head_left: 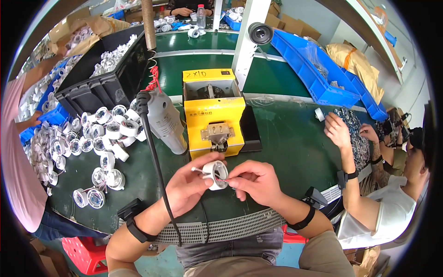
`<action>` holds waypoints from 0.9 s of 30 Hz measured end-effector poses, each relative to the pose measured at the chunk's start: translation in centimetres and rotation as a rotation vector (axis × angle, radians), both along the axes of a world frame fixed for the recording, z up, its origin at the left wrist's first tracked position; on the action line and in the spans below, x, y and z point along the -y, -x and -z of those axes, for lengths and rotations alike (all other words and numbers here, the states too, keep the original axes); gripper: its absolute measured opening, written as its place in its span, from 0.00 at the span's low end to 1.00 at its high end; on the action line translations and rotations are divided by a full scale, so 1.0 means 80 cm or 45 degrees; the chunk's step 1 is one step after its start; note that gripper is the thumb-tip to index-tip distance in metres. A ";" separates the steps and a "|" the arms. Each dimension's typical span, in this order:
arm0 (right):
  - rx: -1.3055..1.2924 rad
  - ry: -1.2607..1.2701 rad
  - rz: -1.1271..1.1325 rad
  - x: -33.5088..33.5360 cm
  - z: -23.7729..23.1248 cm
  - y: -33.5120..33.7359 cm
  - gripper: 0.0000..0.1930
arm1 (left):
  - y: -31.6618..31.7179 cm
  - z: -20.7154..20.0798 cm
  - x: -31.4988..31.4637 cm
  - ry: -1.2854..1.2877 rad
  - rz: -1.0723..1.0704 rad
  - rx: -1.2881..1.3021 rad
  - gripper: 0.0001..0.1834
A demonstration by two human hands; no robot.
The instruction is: Assembling small electronic components and housings using a powered screwdriver on an assembly line.
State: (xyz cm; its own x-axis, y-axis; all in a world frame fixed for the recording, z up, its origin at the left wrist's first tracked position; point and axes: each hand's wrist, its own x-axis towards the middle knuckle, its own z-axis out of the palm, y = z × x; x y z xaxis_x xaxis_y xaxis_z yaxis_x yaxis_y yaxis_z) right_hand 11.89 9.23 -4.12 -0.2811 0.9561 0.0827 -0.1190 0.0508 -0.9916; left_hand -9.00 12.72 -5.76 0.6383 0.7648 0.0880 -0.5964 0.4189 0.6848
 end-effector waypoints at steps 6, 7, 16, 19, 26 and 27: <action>-0.090 -0.227 0.057 -0.001 0.004 0.012 0.09 | -0.002 0.002 0.005 -0.093 0.078 0.040 0.31; -0.019 -0.206 0.080 0.001 0.003 0.013 0.09 | -0.003 0.001 0.007 -0.088 0.102 0.060 0.31; 0.522 -0.736 0.350 -0.001 0.013 0.014 0.14 | -0.008 0.004 0.011 -0.058 0.174 0.111 0.36; 0.430 -0.626 0.328 -0.001 0.012 0.021 0.15 | -0.009 0.003 0.014 -0.040 0.192 0.088 0.41; 0.323 -0.407 0.179 -0.013 0.013 0.014 0.12 | -0.013 0.000 0.014 -0.316 0.029 -0.500 0.33; 0.444 -0.432 0.172 -0.015 0.014 0.015 0.10 | -0.010 -0.001 0.012 -0.211 0.043 -0.571 0.31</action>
